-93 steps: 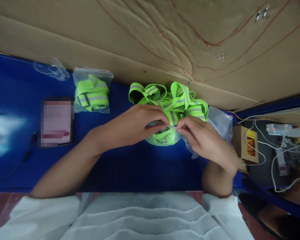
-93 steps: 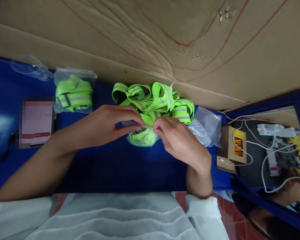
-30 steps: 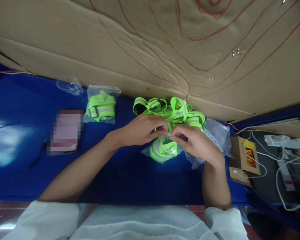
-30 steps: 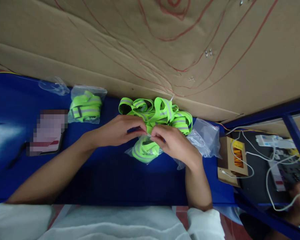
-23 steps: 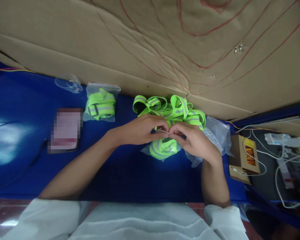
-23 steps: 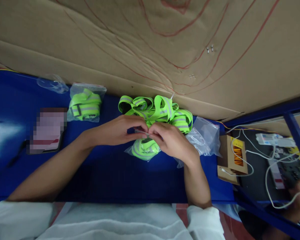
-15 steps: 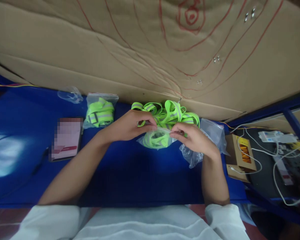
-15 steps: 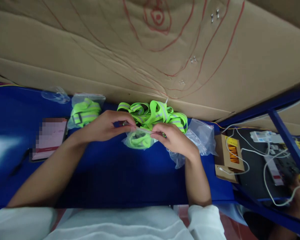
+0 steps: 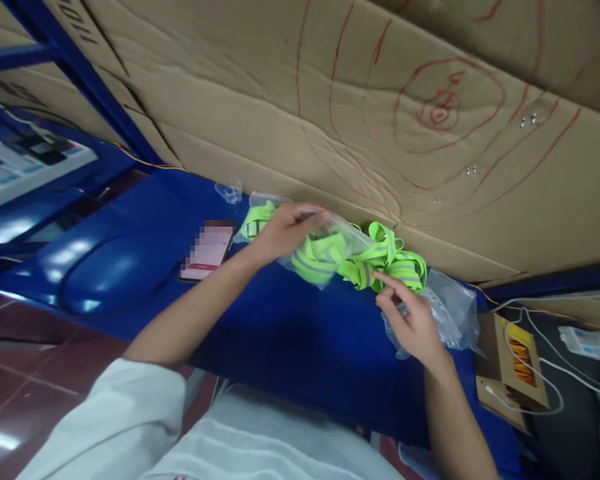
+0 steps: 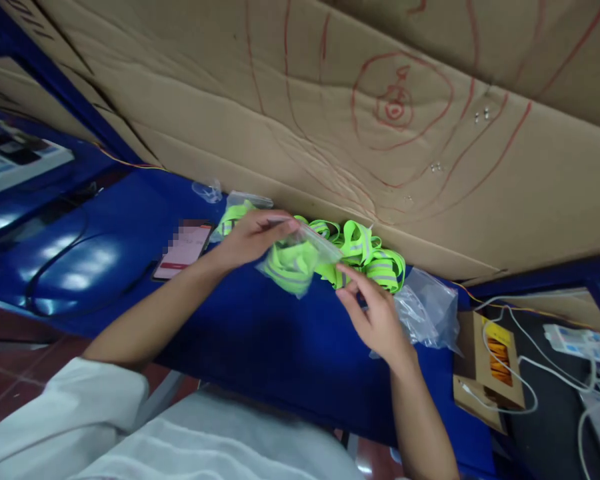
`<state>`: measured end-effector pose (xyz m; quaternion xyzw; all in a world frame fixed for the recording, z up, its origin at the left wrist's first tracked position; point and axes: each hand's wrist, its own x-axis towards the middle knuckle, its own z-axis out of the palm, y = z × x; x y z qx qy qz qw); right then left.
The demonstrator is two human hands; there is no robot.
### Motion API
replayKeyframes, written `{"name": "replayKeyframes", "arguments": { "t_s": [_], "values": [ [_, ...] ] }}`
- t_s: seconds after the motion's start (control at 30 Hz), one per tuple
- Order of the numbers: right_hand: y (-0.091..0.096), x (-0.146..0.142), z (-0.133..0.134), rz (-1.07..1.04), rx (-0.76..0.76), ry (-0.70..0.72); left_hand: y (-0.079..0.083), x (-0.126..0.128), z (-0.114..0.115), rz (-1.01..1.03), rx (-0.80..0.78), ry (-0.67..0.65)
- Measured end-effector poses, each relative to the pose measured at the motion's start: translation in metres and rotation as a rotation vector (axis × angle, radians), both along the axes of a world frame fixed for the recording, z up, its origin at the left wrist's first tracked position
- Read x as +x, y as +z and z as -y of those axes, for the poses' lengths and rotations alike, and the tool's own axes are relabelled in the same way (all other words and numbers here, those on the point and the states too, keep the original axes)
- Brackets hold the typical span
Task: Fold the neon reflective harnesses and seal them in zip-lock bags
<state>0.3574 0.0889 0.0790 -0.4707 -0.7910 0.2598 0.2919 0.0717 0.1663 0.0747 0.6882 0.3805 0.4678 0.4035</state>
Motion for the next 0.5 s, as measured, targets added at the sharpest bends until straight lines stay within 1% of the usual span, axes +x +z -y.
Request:
{"name": "replayKeyframes", "arguments": {
  "t_s": [0.07,0.1,0.17,0.23,0.3,0.33,0.37,0.4,0.47,0.5],
  "values": [
    [-0.016,0.005,0.011,0.007,-0.068,0.017,-0.003,-0.023,-0.013,-0.046,0.03,0.192],
    [-0.025,0.008,0.016,0.008,-0.098,0.011,-0.005,-0.033,-0.02,-0.109,0.063,0.283],
    [-0.039,0.012,0.023,0.008,-0.137,0.001,-0.014,-0.048,-0.034,-0.312,0.15,0.488],
    [-0.05,0.013,0.028,0.006,-0.162,0.015,-0.021,-0.051,-0.042,-0.44,0.212,0.622],
    [-0.059,0.011,0.03,-0.004,-0.177,0.039,-0.024,-0.043,-0.042,-0.52,0.263,0.68],
    [-0.063,0.01,0.032,-0.009,-0.18,0.048,-0.023,-0.036,-0.039,-0.565,0.292,0.677],
    [-0.067,0.009,0.033,-0.01,-0.176,0.057,-0.021,-0.028,-0.035,-0.617,0.322,0.635],
    [-0.07,0.008,0.033,-0.002,-0.163,0.064,-0.018,-0.018,-0.03,-0.665,0.35,0.547],
    [-0.072,0.009,0.029,0.066,-0.12,0.083,-0.014,0.002,-0.022,-0.748,0.398,0.273],
    [-0.069,0.012,0.023,0.127,-0.087,0.088,-0.013,0.013,-0.019,-0.79,0.411,0.124]
  ]
}}
